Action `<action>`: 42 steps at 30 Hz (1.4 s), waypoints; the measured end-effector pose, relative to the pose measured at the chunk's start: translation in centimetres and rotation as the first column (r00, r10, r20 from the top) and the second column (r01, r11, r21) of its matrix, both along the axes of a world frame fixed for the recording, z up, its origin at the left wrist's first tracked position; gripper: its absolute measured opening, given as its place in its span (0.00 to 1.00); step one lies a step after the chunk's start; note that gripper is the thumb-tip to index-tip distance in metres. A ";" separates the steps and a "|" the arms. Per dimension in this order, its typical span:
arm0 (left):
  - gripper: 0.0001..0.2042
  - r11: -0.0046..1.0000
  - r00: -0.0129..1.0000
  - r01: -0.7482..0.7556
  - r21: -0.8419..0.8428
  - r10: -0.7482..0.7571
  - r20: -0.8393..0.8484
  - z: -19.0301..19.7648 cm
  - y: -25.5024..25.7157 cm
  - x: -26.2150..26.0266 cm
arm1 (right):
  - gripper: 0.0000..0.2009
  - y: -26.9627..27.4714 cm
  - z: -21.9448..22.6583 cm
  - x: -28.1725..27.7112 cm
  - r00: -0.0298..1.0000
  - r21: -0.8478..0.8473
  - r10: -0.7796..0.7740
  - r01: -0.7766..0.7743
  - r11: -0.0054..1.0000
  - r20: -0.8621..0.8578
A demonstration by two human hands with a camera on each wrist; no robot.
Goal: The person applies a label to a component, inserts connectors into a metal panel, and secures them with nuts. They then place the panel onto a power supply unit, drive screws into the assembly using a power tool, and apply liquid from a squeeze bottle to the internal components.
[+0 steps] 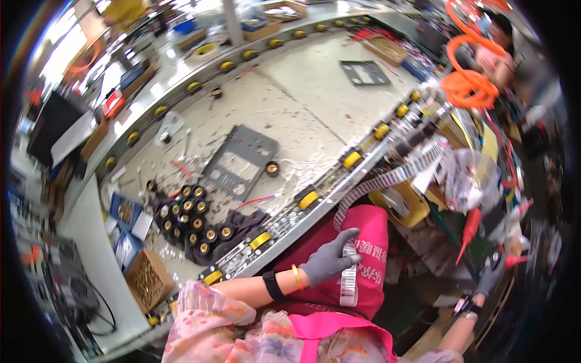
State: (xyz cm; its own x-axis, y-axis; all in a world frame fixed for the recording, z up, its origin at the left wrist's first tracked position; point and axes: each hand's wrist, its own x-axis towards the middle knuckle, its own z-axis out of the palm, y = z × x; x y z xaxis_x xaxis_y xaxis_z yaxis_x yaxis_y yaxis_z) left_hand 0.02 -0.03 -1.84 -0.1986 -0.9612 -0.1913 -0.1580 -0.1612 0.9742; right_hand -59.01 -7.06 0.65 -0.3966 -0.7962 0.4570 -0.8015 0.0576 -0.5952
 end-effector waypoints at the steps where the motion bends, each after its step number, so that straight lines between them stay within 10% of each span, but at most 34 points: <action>1: 0.33 0.992 0.997 0.047 0.113 -0.054 0.059 1.1 -0.2 0.4 | 0.30 -0.6 -1.2 -2.0 1.000 0.065 -0.008 0.006 0.998 0.030; 4: 0.35 0.988 0.985 0.035 0.150 -0.060 0.165 2.3 0.5 0.9 | 0.27 -1.9 -3.5 -4.0 0.999 0.152 0.038 -0.042 0.987 0.032; 9: 0.35 0.997 0.969 -0.012 0.073 -0.007 0.246 3.7 3.2 2.1 | 0.24 -1.6 -1.7 -1.9 0.777 0.245 -0.111 0.327 0.913 -0.620; 13: 0.34 0.993 0.954 -0.082 0.086 0.053 0.295 4.1 6.3 3.6 | 0.21 -1.9 1.4 -0.1 0.796 0.093 -0.102 0.195 0.976 -0.596; 15: 0.33 0.987 0.945 -0.149 0.061 0.124 0.301 4.9 7.7 4.5 | 0.17 -3.2 2.1 2.0 0.840 -0.181 0.044 -0.167 0.969 -0.541; 19: 0.31 0.960 0.913 -0.280 0.017 0.261 0.313 6.5 10.2 6.1 | 0.14 -0.3 7.0 26.1 0.852 -0.225 0.451 -0.510 0.830 -0.267; 21: 0.30 0.931 0.909 -0.361 -0.052 0.364 0.205 6.5 11.8 7.0 | 0.12 0.2 8.4 36.2 0.684 -0.126 0.728 -0.718 0.684 0.054; 23: 0.27 0.913 0.891 -0.382 -0.140 0.404 0.208 7.8 13.8 8.8 | 0.13 -0.4 9.1 44.0 0.327 -0.125 0.944 -0.935 0.331 0.052; 28: 0.24 0.881 0.841 -0.472 0.025 0.442 0.311 11.0 18.3 16.8 | 0.15 -0.8 5.9 60.6 -0.169 0.071 0.980 -0.982 -0.177 0.109; 32: 0.27 0.832 0.745 -0.545 0.109 0.419 0.519 9.6 18.6 23.9 | 0.23 -1.5 0.1 68.6 -0.231 0.530 0.967 -0.836 -0.143 -0.104; 42: 0.23 0.891 0.633 -0.437 0.125 0.206 0.746 4.9 14.0 26.1 | 0.20 -1.7 4.0 69.7 -0.400 0.801 0.916 -0.549 -0.240 0.000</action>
